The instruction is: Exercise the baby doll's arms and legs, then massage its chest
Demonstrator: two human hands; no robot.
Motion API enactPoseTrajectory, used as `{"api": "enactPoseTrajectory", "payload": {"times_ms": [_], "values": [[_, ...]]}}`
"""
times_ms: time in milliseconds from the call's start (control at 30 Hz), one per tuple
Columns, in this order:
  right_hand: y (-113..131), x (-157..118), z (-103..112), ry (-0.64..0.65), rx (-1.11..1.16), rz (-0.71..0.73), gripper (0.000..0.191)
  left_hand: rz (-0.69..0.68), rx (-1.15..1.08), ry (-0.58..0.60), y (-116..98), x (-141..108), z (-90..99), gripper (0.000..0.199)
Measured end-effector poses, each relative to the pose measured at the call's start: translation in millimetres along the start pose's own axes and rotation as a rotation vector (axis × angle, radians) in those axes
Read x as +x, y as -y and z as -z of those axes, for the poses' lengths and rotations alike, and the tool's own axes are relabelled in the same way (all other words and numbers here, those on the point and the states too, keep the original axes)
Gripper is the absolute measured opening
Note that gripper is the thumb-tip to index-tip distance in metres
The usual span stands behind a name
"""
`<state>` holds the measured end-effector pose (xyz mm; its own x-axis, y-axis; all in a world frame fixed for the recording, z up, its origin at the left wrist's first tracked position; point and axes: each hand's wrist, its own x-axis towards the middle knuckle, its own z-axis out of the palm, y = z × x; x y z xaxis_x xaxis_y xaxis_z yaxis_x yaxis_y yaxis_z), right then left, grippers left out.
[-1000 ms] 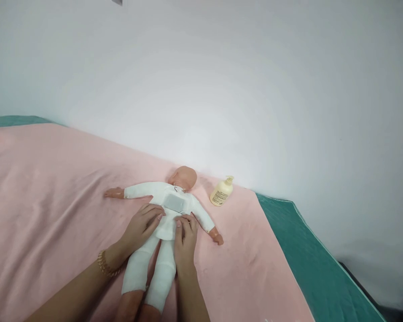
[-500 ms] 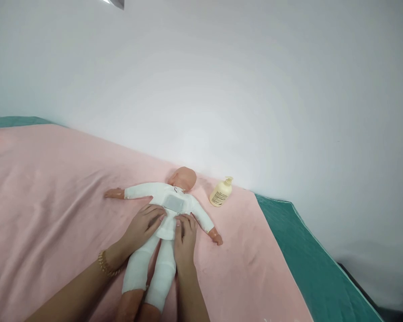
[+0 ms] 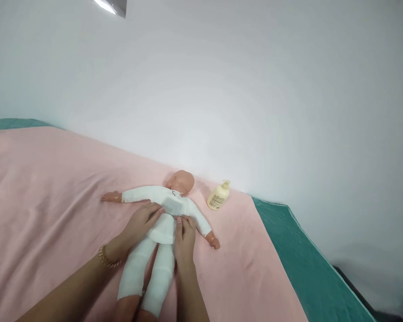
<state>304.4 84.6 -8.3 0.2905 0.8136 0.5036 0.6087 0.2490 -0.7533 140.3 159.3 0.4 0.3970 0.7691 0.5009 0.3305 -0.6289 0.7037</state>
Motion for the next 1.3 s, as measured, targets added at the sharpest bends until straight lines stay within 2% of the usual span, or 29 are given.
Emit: {"api": "enactPoseTrajectory", "payload": {"times_ms": [100, 167, 233, 333, 467, 600, 867, 1133, 1300], "values": [[1.3, 27.0, 3.8, -0.074, 0.058, -0.002, 0.037, 0.009, 0.031, -0.103, 1.7, 29.0, 2.6, 0.039], [-0.6, 47.5, 2.5, -0.107, 0.04, 0.012, 0.037, -0.002, 0.11, -0.132, 4.6, 48.0, 0.5, 0.038], [-6.2, 64.3, -3.0, -0.112, -0.004, 0.021, 0.04, -0.002, 0.206, -0.099, 9.6, 61.1, -4.7, 0.039], [-19.0, 76.2, -15.3, -0.075, -0.081, 0.025, 0.045, -0.009, 0.273, -0.008, 19.6, 66.0, -14.2, 0.04], [-30.7, 73.7, -26.3, -0.004, -0.183, 0.062, 0.044, -0.021, 0.269, 0.014, 28.7, 59.2, -20.7, 0.033], [-30.1, 68.8, -26.8, 0.021, -0.249, 0.082, 0.039, -0.021, 0.278, 0.025, 31.0, 56.7, -21.5, 0.029], [-24.3, 60.1, -24.5, -0.005, -0.13, 0.118, 0.029, -0.082, 0.207, -0.047, 33.5, 52.1, -24.8, 0.025], [-26.6, 62.0, -26.6, 0.058, -0.217, 0.109, 0.028, -0.029, 0.255, 0.0, 35.3, 52.7, -26.5, 0.027], [-27.0, 59.4, -25.0, 0.049, -0.161, 0.126, 0.028, -0.051, 0.226, -0.014, 36.4, 50.9, -26.4, 0.027]]}}
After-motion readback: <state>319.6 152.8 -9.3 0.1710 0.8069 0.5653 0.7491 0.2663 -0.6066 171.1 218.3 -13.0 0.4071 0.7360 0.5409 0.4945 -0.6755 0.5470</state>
